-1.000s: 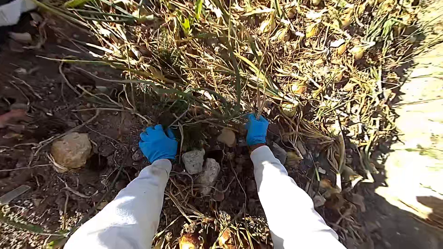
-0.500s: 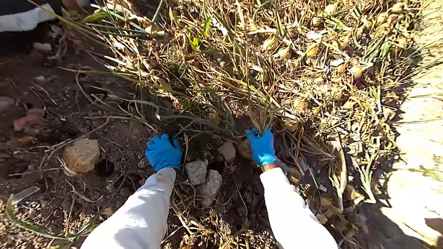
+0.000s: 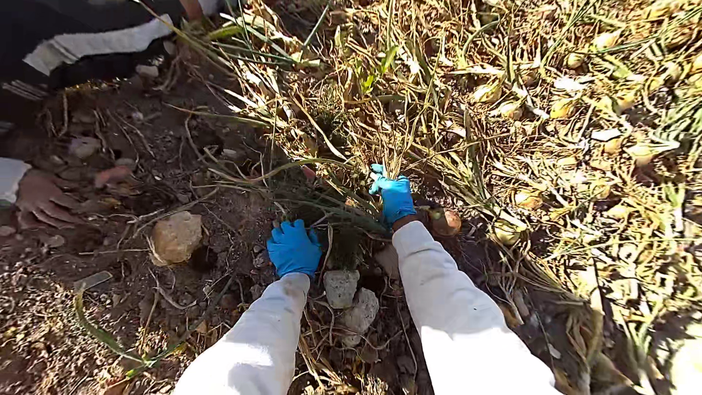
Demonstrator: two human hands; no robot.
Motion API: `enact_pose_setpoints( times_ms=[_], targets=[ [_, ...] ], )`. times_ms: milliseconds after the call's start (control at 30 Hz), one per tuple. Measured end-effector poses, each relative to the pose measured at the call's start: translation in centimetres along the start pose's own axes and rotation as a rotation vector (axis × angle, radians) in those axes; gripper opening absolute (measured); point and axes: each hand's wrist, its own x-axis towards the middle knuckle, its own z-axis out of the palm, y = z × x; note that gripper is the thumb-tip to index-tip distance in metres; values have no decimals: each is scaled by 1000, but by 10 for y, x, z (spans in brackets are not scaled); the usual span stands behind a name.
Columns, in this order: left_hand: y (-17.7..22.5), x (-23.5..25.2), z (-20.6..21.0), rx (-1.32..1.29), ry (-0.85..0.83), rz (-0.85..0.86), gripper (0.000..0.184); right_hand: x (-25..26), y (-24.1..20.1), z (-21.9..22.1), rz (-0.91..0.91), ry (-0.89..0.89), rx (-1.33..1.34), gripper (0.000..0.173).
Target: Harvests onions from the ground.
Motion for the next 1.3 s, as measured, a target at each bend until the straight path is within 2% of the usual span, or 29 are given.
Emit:
enact_pose_setpoints(
  times_ms=[67, 167, 267, 333, 400, 433, 467, 567, 633, 700, 767, 800, 833, 933, 1067, 1133, 1233, 1300],
  targets=[
    [-1, 0, 1, 0, 23, 0, 43, 1, 8, 3, 8, 39, 155, 27],
    [0, -3, 4, -1, 69, 3, 42, -43, 20, -9, -65, 212, 170, 25],
    [0, -1, 0, 1, 64, 4, 42, -80, 17, -51, 19, 387, 214, 16],
    [-1, -2, 0, -9, 47, 3, 41, -88, 0, -90, 45, 488, 424, 14],
    [0, -1, -2, -10, 33, 5, 41, -88, -31, -107, -29, 502, 491, 16],
    [-1, 0, -3, -15, 30, 7, 42, -85, -44, -102, -76, 480, 439, 20],
    [-1, 0, -3, -25, 28, 8, 41, -79, -54, -89, -103, 423, 355, 32],
    [-3, -2, 7, -35, 51, 9, 41, -51, -56, -23, -97, 203, 31, 57],
    [-4, 1, 10, -15, 31, -9, 45, -30, -54, 30, -136, 64, -184, 61],
    [-4, 0, 6, -29, -38, -22, 48, -18, -56, 77, -183, -105, -533, 66],
    [-3, -1, 3, -43, -78, -25, 47, -15, -56, 114, -215, -252, -900, 84],
    [-4, 1, 1, -47, -109, -18, 47, -14, -52, 126, -240, -266, -1002, 87],
    [-5, 2, 1, -48, -124, -5, 48, -14, -49, 133, -263, -244, -1035, 81],
    [-6, 5, 5, -74, -107, 10, 48, -13, -50, 132, -268, -180, -900, 62],
    [-6, 4, 3, -104, -123, 16, 44, 10, -50, 127, -178, -163, -533, 58],
    [-5, 3, 4, -58, -101, 17, 46, 20, -51, 131, -174, -162, -556, 52],
    [-5, 1, 5, -49, -58, 21, 43, -8, -50, 113, -212, -85, -508, 50],
    [-4, 3, 4, -88, -27, 21, 41, -42, -38, 73, -220, 51, -281, 45]
  ],
)
